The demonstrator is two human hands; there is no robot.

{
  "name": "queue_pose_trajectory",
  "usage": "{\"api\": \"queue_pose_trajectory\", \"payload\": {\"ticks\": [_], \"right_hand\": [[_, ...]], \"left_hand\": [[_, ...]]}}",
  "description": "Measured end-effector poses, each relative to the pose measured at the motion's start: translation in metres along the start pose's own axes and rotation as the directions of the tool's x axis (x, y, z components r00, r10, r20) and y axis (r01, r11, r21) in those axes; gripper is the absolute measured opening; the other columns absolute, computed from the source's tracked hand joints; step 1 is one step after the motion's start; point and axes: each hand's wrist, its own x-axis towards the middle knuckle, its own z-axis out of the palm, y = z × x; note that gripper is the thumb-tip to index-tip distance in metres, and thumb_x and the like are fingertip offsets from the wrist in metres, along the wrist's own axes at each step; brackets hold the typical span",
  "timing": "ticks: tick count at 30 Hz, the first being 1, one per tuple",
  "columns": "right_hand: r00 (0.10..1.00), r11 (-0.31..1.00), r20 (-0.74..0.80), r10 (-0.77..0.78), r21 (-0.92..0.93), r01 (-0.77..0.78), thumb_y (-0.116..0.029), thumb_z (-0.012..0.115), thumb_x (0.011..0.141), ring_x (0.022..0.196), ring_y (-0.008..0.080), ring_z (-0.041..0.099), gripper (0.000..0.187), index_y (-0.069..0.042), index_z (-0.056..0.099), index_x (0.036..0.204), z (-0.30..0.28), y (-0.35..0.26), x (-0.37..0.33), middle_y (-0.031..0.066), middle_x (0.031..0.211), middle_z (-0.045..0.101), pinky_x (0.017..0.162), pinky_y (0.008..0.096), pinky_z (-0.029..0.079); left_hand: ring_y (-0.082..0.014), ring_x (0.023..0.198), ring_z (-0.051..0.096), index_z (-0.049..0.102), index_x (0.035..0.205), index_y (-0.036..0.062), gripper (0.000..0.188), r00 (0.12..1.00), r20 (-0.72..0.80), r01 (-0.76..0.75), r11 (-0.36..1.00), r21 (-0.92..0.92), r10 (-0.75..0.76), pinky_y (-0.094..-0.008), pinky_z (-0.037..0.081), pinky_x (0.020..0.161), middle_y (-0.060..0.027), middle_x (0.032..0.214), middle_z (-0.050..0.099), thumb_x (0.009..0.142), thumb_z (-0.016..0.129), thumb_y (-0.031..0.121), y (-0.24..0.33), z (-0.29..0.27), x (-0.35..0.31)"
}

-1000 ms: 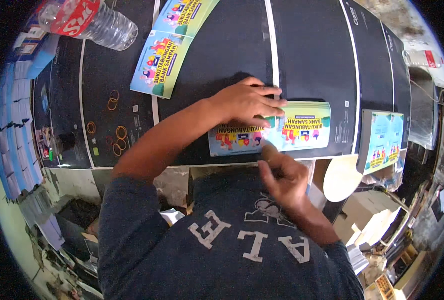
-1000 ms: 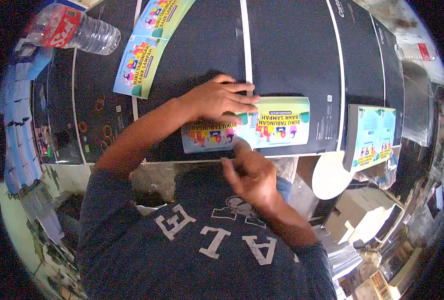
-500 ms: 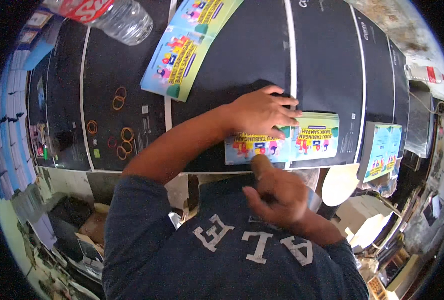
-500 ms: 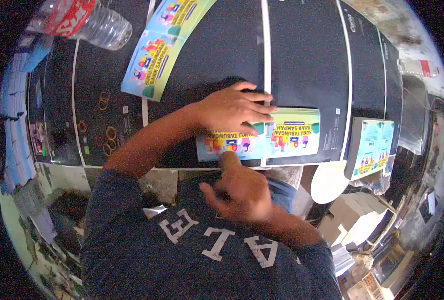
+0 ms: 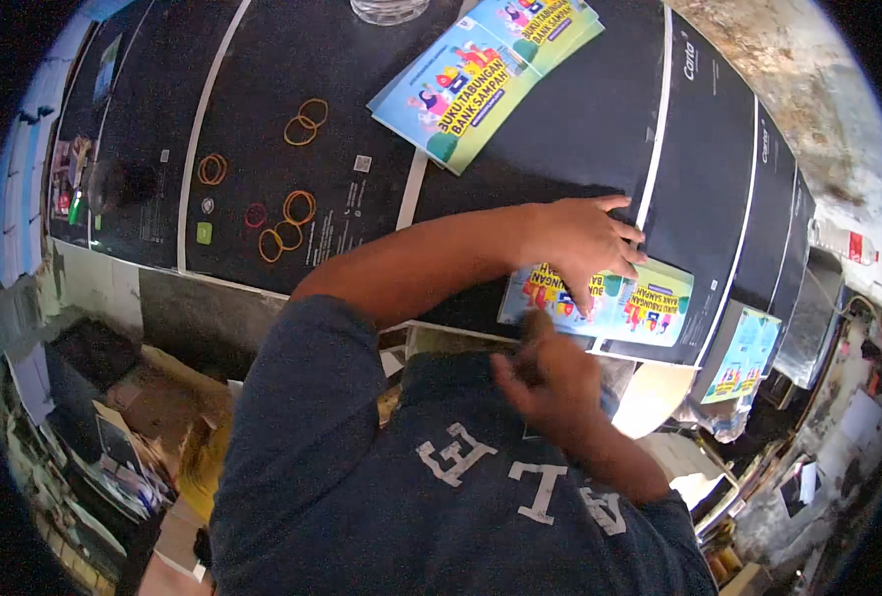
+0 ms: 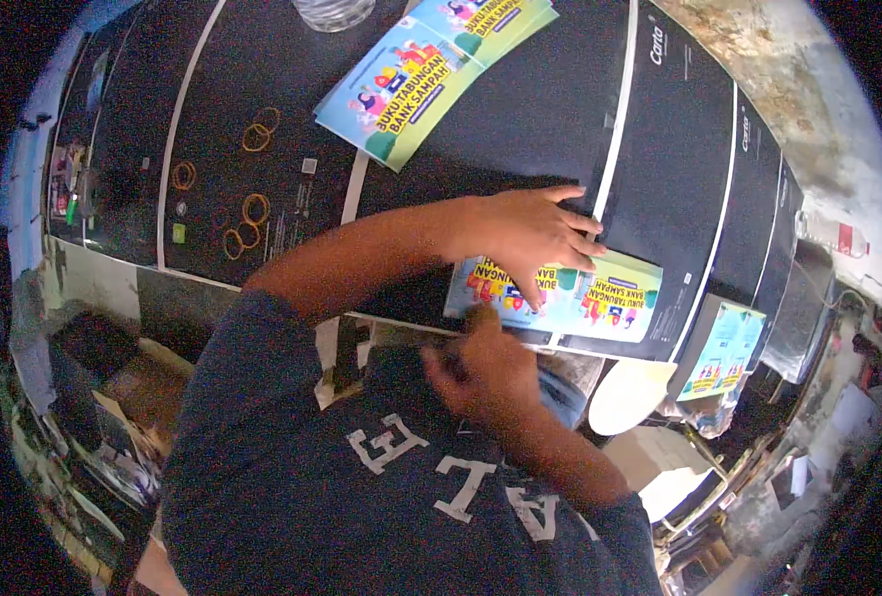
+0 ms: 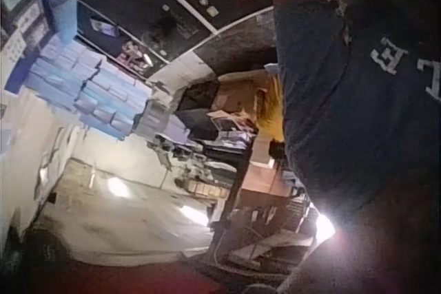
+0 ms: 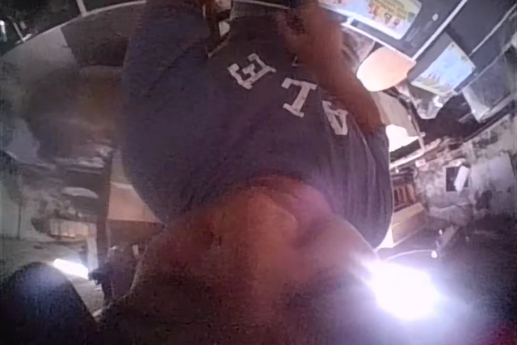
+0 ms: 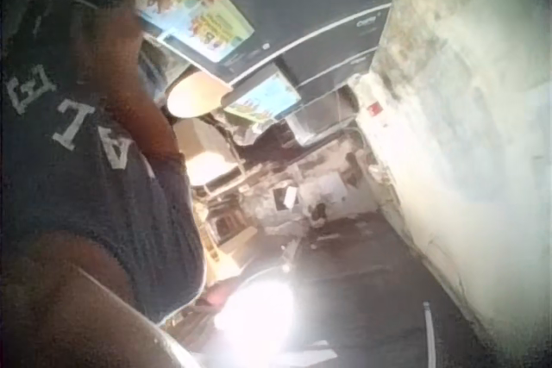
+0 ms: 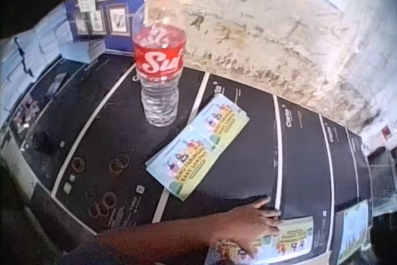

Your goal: The person organizes stacks of blue bank books on a table, aligns the edges, and bundles them into groups.

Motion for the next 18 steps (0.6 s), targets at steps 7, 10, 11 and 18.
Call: {"api": "queue_pose_trajectory", "payload": {"ticks": [7,10,11,18], "right_hand": [[0.996,0.995,-0.053,-0.077,0.058,0.080,-0.032,0.072,0.083,0.071,0.0371,0.066,0.038,0.003,0.063,0.098,-0.017,-0.021,-0.003,0.0203,0.089,0.065,0.063,0.0441,0.052],[0.961,0.957,-0.032,-0.276,-0.106,0.271,-0.030,0.072,0.083,0.071,0.0357,0.067,0.035,0.002,0.067,0.096,0.005,-0.018,0.013,0.0203,0.090,0.065,0.061,0.0434,0.052],[0.972,0.962,-0.011,-0.233,-0.145,0.229,-0.031,0.071,0.084,0.070,0.0348,0.068,0.029,-0.002,0.070,0.081,0.013,-0.027,0.007,0.0179,0.086,0.065,0.061,0.0425,0.053],[0.989,0.987,-0.024,-0.147,0.061,0.149,-0.028,0.076,0.081,0.066,0.0320,0.068,0.033,-0.003,0.064,0.063,-0.014,-0.035,0.006,0.0193,0.080,0.064,0.059,0.0405,0.053]], "left_hand": [[-0.0268,0.146,0.033,0.055,0.140,0.0157,0.094,0.999,0.014,0.033,0.999,-0.025,-0.033,-0.0658,0.009,0.118,-0.0057,0.153,0.044,0.065,0.073,0.069,0.004,0.002,-0.003],[-0.0266,0.146,0.032,0.055,0.141,0.0154,0.096,1.000,0.017,0.023,1.000,-0.011,-0.023,-0.0665,0.009,0.117,-0.0059,0.153,0.044,0.065,0.072,0.071,0.004,0.002,0.000],[-0.0266,0.146,0.032,0.055,0.141,0.0153,0.096,0.999,0.021,0.025,1.000,-0.009,-0.024,-0.0668,0.009,0.117,-0.0060,0.153,0.044,0.065,0.073,0.071,0.004,0.002,0.000],[-0.0252,0.149,0.028,0.054,0.142,0.0195,0.091,0.996,0.072,0.059,0.998,-0.027,-0.057,-0.0656,0.003,0.118,-0.0040,0.156,0.041,0.070,0.068,0.072,0.001,0.001,-0.003]]}}
